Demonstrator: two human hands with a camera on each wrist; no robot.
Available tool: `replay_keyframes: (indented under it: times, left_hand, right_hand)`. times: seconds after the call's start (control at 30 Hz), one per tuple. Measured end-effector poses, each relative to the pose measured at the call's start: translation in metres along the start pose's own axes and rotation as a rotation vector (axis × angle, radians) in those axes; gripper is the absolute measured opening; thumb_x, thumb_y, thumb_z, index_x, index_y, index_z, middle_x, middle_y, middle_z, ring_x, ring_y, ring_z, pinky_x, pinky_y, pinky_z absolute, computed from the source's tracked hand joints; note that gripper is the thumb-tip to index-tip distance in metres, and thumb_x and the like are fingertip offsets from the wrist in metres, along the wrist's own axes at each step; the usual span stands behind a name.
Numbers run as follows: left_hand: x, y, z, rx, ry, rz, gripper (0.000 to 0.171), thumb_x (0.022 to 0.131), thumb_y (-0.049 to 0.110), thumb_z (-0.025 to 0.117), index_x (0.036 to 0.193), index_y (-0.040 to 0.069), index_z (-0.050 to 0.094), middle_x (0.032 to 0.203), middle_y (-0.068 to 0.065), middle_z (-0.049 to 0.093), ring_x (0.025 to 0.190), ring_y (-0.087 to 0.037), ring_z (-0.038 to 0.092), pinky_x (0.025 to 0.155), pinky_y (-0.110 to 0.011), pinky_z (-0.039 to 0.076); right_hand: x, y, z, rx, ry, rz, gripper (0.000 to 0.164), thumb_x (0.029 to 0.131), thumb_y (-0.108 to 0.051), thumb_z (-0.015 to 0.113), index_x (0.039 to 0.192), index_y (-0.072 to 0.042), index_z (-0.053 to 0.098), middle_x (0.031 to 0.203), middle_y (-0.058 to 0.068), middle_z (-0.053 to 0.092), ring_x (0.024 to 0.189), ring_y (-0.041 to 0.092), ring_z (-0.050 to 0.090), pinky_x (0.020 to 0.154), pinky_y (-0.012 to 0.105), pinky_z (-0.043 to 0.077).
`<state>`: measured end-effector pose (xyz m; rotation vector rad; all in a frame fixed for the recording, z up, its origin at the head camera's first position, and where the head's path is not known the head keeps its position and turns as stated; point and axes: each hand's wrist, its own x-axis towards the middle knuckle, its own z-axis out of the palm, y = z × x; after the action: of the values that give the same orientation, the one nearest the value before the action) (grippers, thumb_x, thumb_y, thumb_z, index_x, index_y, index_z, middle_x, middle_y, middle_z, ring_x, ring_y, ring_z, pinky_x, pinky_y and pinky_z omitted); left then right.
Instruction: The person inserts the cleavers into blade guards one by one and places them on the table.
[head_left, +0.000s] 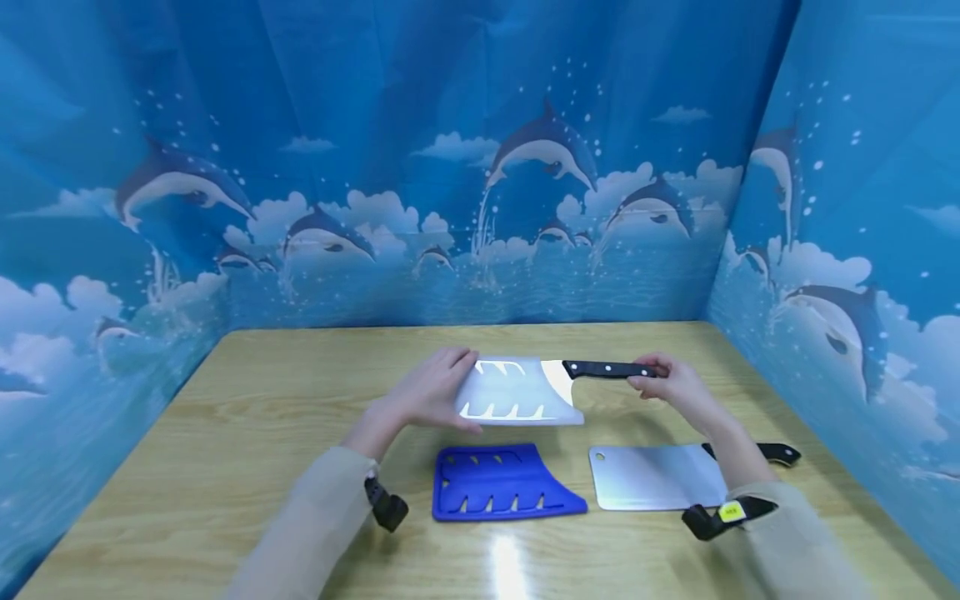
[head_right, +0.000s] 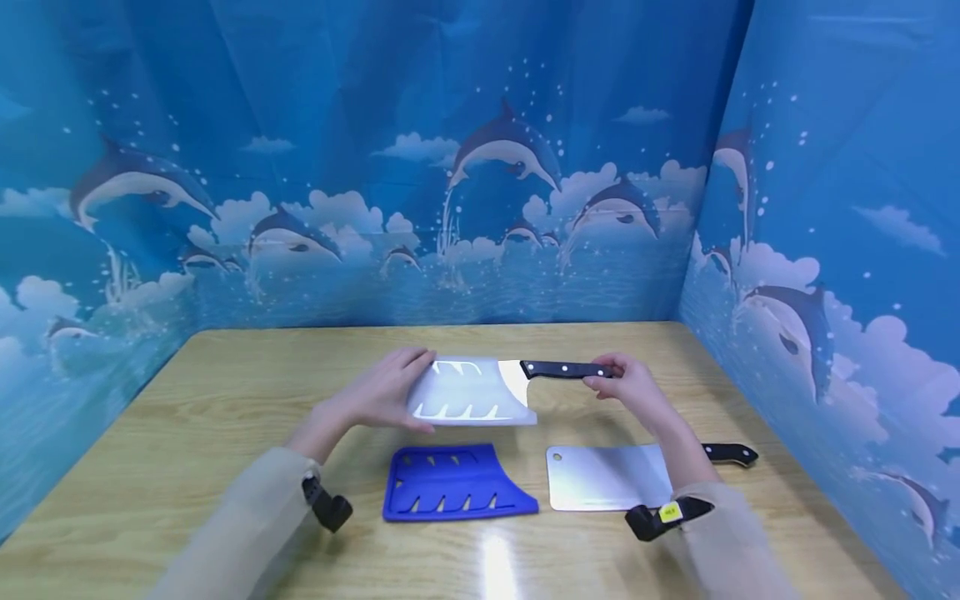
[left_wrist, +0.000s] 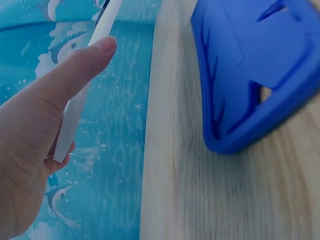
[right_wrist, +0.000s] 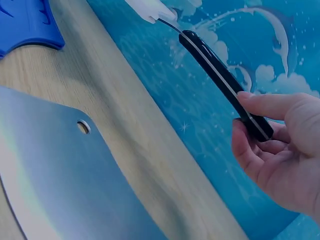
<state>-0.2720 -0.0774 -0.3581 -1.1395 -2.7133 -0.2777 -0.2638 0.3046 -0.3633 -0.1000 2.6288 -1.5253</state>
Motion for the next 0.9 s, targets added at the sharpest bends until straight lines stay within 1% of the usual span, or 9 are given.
replay_keyframes:
  times: [0.07, 0.13, 0.27, 0.33, 0.43, 0.5, 0.57, 0.7, 0.9]
  left_hand:
    - [0.007, -0.002, 0.003, -0.020, -0.031, -0.031, 0.108, 0.061, 0.059, 0.075, 0.140, -0.003, 0.034, 0.135, -0.019, 0.042, 0.124, -0.031, 0.039, 0.105, -0.040, 0.032]
    - [0.013, -0.005, 0.007, -0.026, -0.068, -0.055, 0.107, 0.062, 0.060, 0.074, 0.141, -0.001, 0.033, 0.137, -0.018, 0.041, 0.125, -0.030, 0.038, 0.106, -0.039, 0.030]
    - [0.024, -0.011, 0.017, -0.021, -0.139, -0.087, 0.106, 0.063, 0.059, 0.074, 0.141, 0.000, 0.033, 0.137, -0.016, 0.040, 0.126, -0.028, 0.037, 0.107, -0.037, 0.029]
    - [0.029, -0.014, 0.023, -0.024, -0.176, -0.104, 0.105, 0.063, 0.057, 0.074, 0.141, -0.001, 0.034, 0.137, -0.016, 0.041, 0.125, -0.028, 0.038, 0.107, -0.036, 0.029]
    - [0.034, -0.016, 0.031, -0.040, -0.232, -0.148, 0.104, 0.063, 0.054, 0.076, 0.140, -0.001, 0.034, 0.138, -0.015, 0.041, 0.126, -0.028, 0.038, 0.107, -0.036, 0.029]
    - [0.036, -0.016, 0.035, -0.047, -0.268, -0.177, 0.103, 0.064, 0.053, 0.077, 0.141, -0.001, 0.034, 0.138, -0.015, 0.041, 0.127, -0.028, 0.037, 0.107, -0.036, 0.029]
    - [0.036, -0.016, 0.039, -0.049, -0.300, -0.204, 0.103, 0.064, 0.053, 0.077, 0.141, -0.001, 0.034, 0.140, -0.015, 0.040, 0.128, -0.028, 0.036, 0.107, -0.036, 0.029]
    - [0.036, -0.016, 0.048, -0.053, -0.345, -0.217, 0.104, 0.064, 0.056, 0.075, 0.141, 0.000, 0.033, 0.141, -0.016, 0.039, 0.129, -0.029, 0.036, 0.108, -0.037, 0.028]
    - [0.035, -0.020, 0.053, -0.049, -0.371, -0.222, 0.102, 0.065, 0.059, 0.072, 0.141, 0.002, 0.035, 0.140, -0.014, 0.041, 0.128, -0.027, 0.037, 0.108, -0.037, 0.028]
  right_hand:
    - [0.005, 0.005, 0.001, 0.030, 0.031, 0.028, 0.057, 0.087, -0.024, 0.064, 0.129, 0.007, 0.041, 0.108, 0.016, 0.057, 0.095, 0.031, 0.055, 0.086, 0.044, 0.047]
    - [0.010, 0.009, 0.003, 0.031, 0.057, 0.056, 0.059, 0.087, -0.025, 0.065, 0.130, 0.007, 0.040, 0.112, 0.017, 0.054, 0.098, 0.032, 0.054, 0.088, 0.044, 0.046]
    - [0.020, 0.016, 0.008, -0.019, 0.081, 0.086, 0.059, 0.086, -0.023, 0.065, 0.131, 0.008, 0.040, 0.120, 0.025, 0.048, 0.102, 0.034, 0.052, 0.091, 0.044, 0.045]
    - [0.025, 0.019, 0.011, -0.044, 0.089, 0.100, 0.058, 0.085, -0.021, 0.066, 0.130, 0.008, 0.042, 0.122, 0.027, 0.047, 0.102, 0.033, 0.052, 0.090, 0.043, 0.045]
    - [0.034, 0.024, 0.015, -0.076, 0.098, 0.123, 0.055, 0.084, -0.018, 0.067, 0.128, 0.007, 0.045, 0.122, 0.026, 0.048, 0.098, 0.030, 0.051, 0.083, 0.039, 0.047]
    - [0.040, 0.028, 0.019, -0.089, 0.105, 0.138, 0.052, 0.084, -0.017, 0.067, 0.126, 0.006, 0.047, 0.120, 0.025, 0.049, 0.094, 0.028, 0.050, 0.078, 0.036, 0.046]
    - [0.045, 0.033, 0.022, -0.101, 0.108, 0.155, 0.051, 0.084, -0.016, 0.067, 0.125, 0.006, 0.049, 0.120, 0.024, 0.049, 0.093, 0.027, 0.049, 0.075, 0.034, 0.046]
    - [0.052, 0.042, 0.028, -0.135, 0.110, 0.178, 0.049, 0.083, -0.014, 0.067, 0.124, 0.007, 0.051, 0.123, 0.026, 0.049, 0.100, 0.031, 0.048, 0.080, 0.038, 0.045]
    - [0.057, 0.049, 0.032, -0.214, 0.114, 0.157, 0.045, 0.083, -0.015, 0.068, 0.120, 0.007, 0.055, 0.120, 0.026, 0.052, 0.106, 0.036, 0.048, 0.090, 0.047, 0.040]
